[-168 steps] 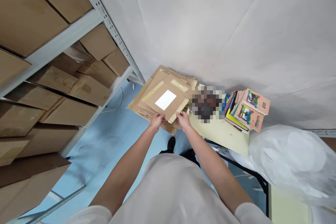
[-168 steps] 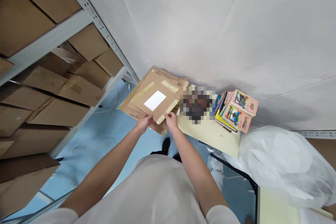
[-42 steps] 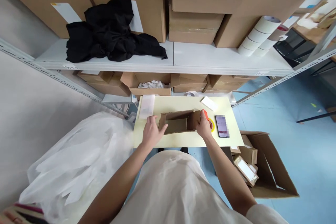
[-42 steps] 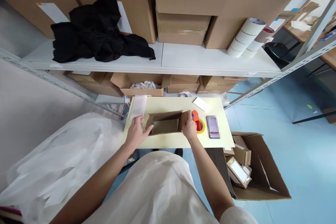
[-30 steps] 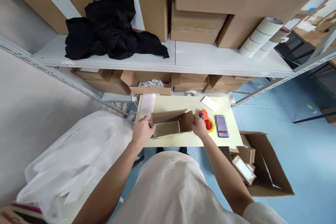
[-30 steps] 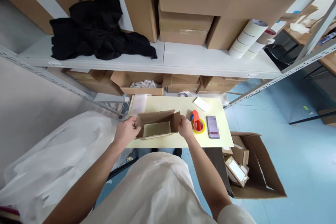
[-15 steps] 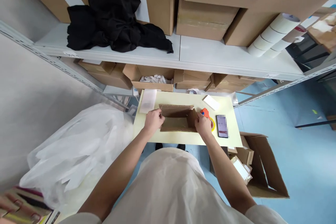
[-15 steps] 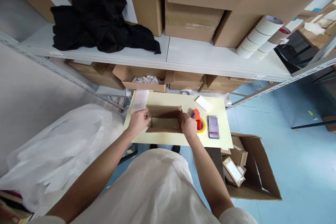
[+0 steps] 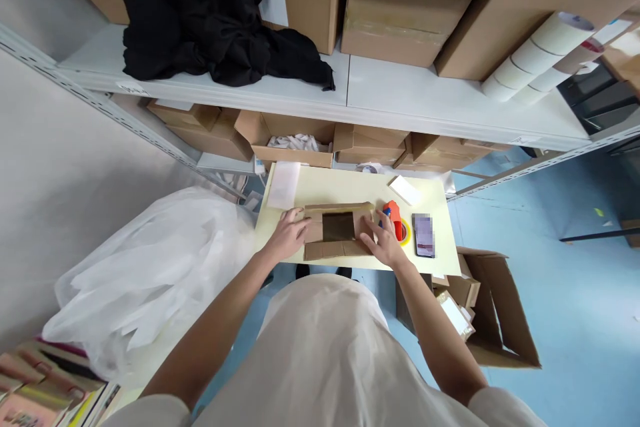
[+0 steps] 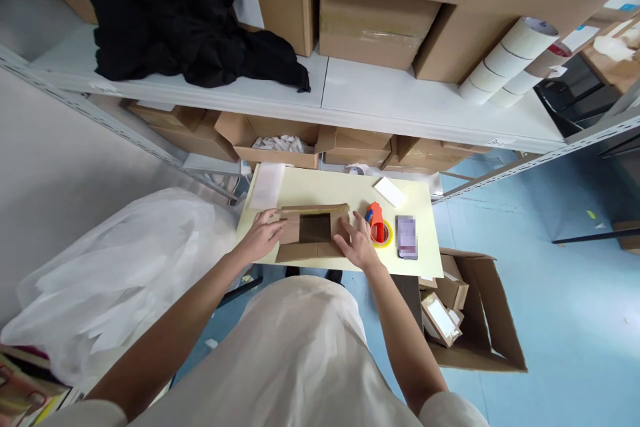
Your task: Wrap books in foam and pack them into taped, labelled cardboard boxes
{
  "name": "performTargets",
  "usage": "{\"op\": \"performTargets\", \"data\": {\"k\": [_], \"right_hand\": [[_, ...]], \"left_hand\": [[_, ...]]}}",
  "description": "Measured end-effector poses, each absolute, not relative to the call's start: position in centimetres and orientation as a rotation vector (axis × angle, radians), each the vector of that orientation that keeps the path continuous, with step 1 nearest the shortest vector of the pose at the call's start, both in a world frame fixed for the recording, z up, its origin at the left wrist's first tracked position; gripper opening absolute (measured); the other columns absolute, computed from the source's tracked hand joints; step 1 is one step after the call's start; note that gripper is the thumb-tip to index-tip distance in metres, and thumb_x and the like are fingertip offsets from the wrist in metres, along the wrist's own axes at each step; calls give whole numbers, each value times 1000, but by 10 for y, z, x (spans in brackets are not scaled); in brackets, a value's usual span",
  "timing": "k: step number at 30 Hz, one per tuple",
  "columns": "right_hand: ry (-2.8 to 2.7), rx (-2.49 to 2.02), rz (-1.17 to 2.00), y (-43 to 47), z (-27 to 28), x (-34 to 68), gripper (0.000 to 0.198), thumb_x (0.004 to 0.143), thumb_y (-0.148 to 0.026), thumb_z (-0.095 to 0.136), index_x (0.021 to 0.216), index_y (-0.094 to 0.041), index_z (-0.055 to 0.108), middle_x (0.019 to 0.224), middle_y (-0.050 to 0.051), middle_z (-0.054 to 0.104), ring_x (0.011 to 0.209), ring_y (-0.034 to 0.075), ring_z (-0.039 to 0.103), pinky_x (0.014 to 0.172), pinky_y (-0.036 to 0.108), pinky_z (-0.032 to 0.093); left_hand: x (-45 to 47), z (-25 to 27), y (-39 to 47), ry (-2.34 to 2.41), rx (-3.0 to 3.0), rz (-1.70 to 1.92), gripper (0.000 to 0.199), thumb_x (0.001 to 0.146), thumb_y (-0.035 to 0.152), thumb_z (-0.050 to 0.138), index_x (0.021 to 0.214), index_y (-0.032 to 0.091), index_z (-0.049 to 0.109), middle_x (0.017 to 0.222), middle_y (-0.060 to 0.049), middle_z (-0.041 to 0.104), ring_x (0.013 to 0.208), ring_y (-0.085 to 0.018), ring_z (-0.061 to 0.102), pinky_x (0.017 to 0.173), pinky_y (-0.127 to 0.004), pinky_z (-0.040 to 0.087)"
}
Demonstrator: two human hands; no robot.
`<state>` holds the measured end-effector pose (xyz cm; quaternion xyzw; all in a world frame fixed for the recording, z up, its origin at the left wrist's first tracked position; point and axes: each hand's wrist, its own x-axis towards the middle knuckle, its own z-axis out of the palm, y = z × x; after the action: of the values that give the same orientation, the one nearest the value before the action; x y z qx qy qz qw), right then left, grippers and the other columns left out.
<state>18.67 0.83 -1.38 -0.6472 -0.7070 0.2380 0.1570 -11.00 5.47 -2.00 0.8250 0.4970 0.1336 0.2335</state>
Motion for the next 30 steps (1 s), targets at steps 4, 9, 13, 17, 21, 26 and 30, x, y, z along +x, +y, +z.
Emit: {"op": "performTargets", "data": {"k": [4, 9, 13, 17, 21, 26, 30], "right_hand": [[-2031, -1527, 1267, -1, -16, 224, 64, 82, -29, 48, 144, -26, 32, 155, 9, 16, 140, 30, 22, 97, 45, 43], [-2115, -1468, 1298, 4, -17, 236, 74, 74, -34, 63, 142, -23, 36, 154, 12, 18, 140, 31, 20, 102, 47, 37], [-1901, -1515, 1145, 17, -27, 223, 32, 88, -45, 46, 86, -20, 66, 125, 12, 60, 137, 26, 29, 99, 38, 42], [-1702, -1624, 1013, 21, -37, 213, 39, 88, -47, 44, 57, -24, 46, 97, 10, 70, 132, 24, 40, 87, 31, 48], [-1716, -1662, 1031, 9, -39, 207, 39, 89, -41, 44, 53, -25, 38, 82, 8, 68, 129, 26, 44, 82, 31, 49], [-1735, -1791, 976, 4, -39, 199, 37, 89, -34, 42, 53, -24, 42, 76, 7, 67, 127, 26, 46, 82, 32, 49], [-1740, -1823, 948, 15, -43, 200, 27, 85, -30, 48, 61, -21, 56, 105, 13, 69, 125, 27, 48, 81, 34, 50]], "left_hand": [[-137, -26, 45, 1069, 2132, 211, 70, 76, 16, 50, 144, 22, 32, 151, -8, 29, 137, -25, 32, 107, -38, 36], [-132, -33, 40, 1037, 2091, 237, 93, 70, 37, 68, 148, 19, 19, 154, -10, 18, 139, -26, 26, 111, -38, 30], [-114, -39, 50, 1167, 2003, 420, 57, 87, 49, 47, 135, 19, 43, 149, -11, 32, 135, -24, 36, 107, -38, 36], [-100, -40, 54, 1218, 1961, 498, 39, 90, 47, 41, 108, 18, 59, 146, -13, 38, 121, -26, 52, 94, -37, 47], [-101, -40, 45, 1219, 1990, 517, 32, 92, 41, 39, 100, 17, 59, 140, -14, 46, 123, -24, 51, 94, -35, 48], [-104, -59, 43, 1274, 1857, 553, 35, 91, 40, 42, 113, 16, 55, 138, -15, 48, 116, -23, 56, 85, -34, 54], [-96, -82, 48, 1244, 1728, 596, 53, 85, 38, 51, 132, 14, 43, 139, -15, 47, 119, -23, 54, 88, -34, 53]]}}
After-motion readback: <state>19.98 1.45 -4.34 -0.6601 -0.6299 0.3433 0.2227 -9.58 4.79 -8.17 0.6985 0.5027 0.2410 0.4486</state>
